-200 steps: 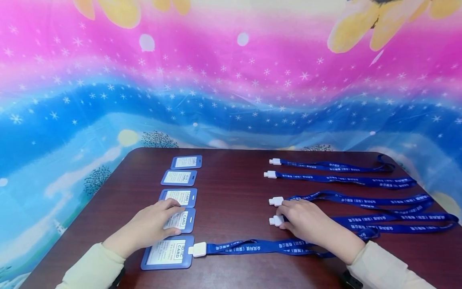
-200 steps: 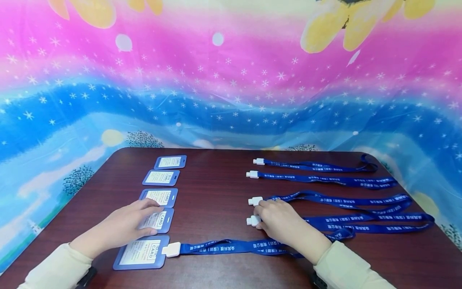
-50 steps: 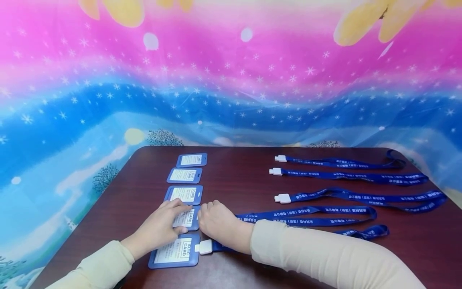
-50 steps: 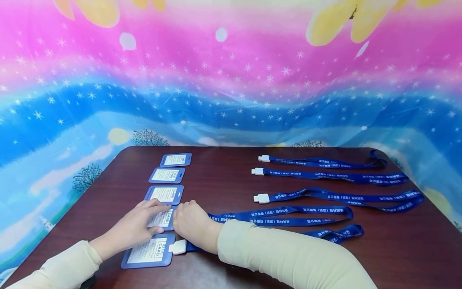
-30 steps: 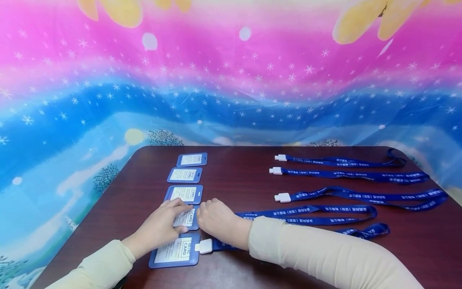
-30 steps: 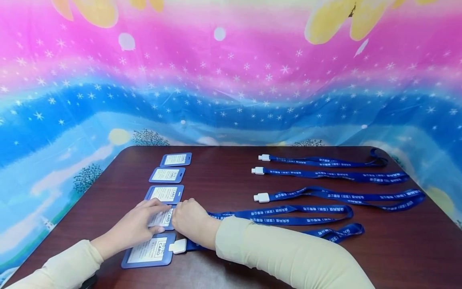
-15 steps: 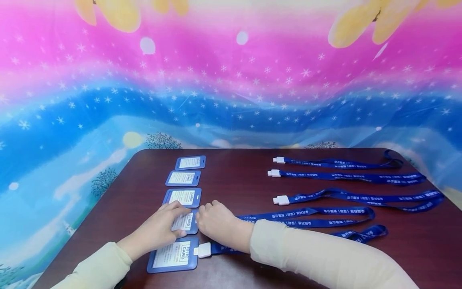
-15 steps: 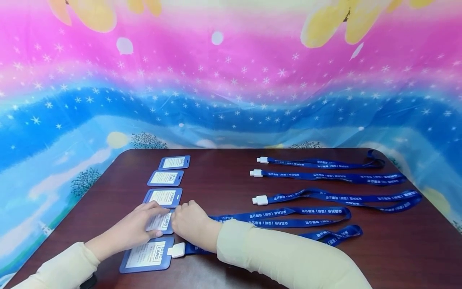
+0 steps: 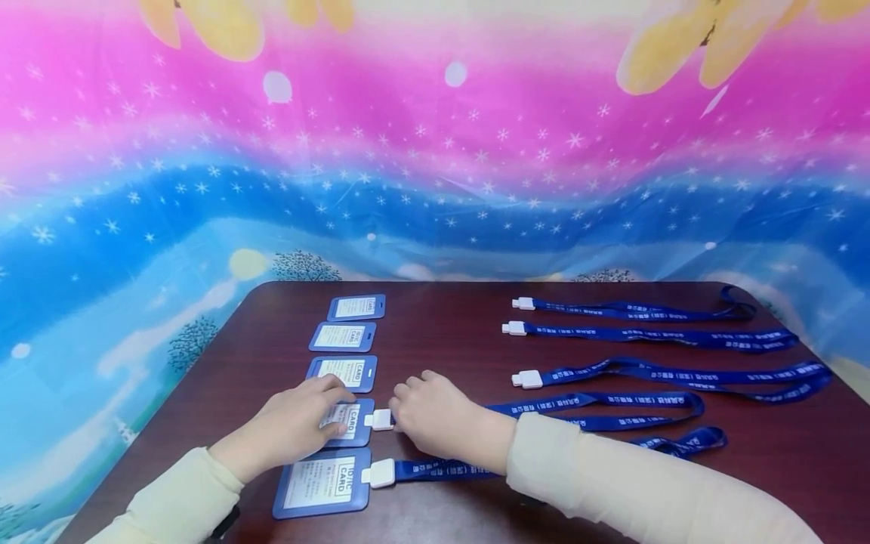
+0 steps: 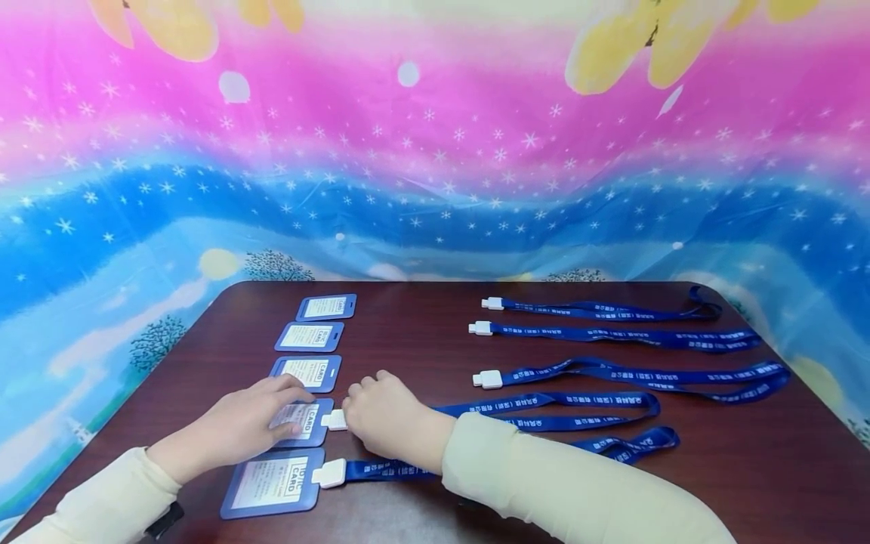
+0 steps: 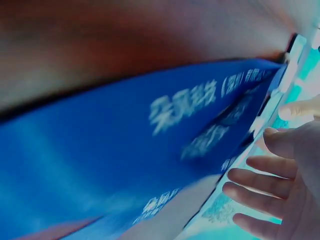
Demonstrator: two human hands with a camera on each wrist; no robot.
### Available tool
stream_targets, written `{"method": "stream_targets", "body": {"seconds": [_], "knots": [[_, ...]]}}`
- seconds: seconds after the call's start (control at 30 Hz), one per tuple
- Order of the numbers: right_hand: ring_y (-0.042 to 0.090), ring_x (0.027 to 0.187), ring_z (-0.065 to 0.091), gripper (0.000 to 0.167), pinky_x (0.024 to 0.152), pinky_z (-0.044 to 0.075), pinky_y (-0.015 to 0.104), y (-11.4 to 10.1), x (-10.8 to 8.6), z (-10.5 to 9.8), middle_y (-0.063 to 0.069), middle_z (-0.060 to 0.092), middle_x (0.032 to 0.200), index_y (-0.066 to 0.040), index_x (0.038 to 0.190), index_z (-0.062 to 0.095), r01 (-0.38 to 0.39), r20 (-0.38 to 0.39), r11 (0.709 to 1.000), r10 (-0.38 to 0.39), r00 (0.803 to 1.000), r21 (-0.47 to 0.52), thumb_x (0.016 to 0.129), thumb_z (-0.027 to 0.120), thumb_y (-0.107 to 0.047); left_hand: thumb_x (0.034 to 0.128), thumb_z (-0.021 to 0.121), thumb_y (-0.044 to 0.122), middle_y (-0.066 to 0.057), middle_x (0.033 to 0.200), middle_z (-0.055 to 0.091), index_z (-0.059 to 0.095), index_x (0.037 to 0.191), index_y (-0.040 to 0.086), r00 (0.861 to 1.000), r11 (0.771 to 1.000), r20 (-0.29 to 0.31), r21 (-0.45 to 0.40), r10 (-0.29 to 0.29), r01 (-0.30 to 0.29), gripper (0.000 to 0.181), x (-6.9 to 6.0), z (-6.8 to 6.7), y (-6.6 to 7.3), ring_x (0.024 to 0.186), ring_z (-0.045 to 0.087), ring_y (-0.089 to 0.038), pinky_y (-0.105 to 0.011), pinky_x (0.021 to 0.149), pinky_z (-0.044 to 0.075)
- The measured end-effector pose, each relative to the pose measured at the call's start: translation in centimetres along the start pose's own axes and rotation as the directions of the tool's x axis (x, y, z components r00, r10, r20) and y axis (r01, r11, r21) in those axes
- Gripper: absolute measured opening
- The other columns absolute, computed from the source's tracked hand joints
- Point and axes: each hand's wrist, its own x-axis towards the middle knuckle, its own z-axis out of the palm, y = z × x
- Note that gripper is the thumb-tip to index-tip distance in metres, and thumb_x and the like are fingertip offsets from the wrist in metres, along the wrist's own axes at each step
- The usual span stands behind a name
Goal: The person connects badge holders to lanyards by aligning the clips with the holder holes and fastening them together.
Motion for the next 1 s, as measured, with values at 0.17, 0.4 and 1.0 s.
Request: {"method": "stream_targets", "body": {"seconds": [0.17, 0.4, 1.0], "knots": [[0.013, 0.091, 0.067, 0.031, 0.083, 0.054, 0.029, 1.4, -1.3, 0.6, -0.002, 0.072, 0.1, -0.018, 0.11, 0.075, -0.026, -0.028, 0.999, 0.027, 0.999, 0.028, 0.095, 0.065, -0.043, 0.0831, 0.081, 0.026, 0.002, 0.113, 0.065, 0.072, 0.113, 0.016, 0.996, 0.996, -0.059, 0.061, 0.07, -0.067, 0.033, 0.1, 0.0, -0.2, 0.102, 0.06, -0.017, -0.044, 0.086, 0.054], [0.014, 0.085, 0.067, 0.024, 0.077, 0.054, 0.028, 3.2, -3.2, 1.3, -0.002, 0.072, 0.092, -0.017, 0.102, 0.075, -0.064, -0.057, 0.994, 0.069, 0.996, 0.09, 0.094, 0.067, -0.038, 0.0851, 0.079, 0.024, 0.002, 0.109, 0.069, 0.074, 0.11, 0.018, 0.985, 0.984, -0.11, 0.133, 0.136, -0.121, 0.026, 0.1, 0.1, -0.4, 0.103, 0.063, -0.018, -0.044, 0.091, 0.052], [0.017, 0.076, 0.066, 0.016, 0.069, 0.055, 0.033, 7.8, -9.6, 3.4, 0.001, 0.068, 0.082, -0.013, 0.092, 0.073, -0.193, -0.159, 0.965, 0.221, 0.962, 0.176, 0.086, 0.079, -0.027, 0.0848, 0.079, 0.025, 0.001, 0.107, 0.07, 0.075, 0.107, 0.02, 0.974, 0.978, -0.157, 0.155, 0.166, -0.141, 0.023, 0.2, 0.0, -0.5, 0.101, 0.065, -0.019, -0.043, 0.087, 0.054]]}}
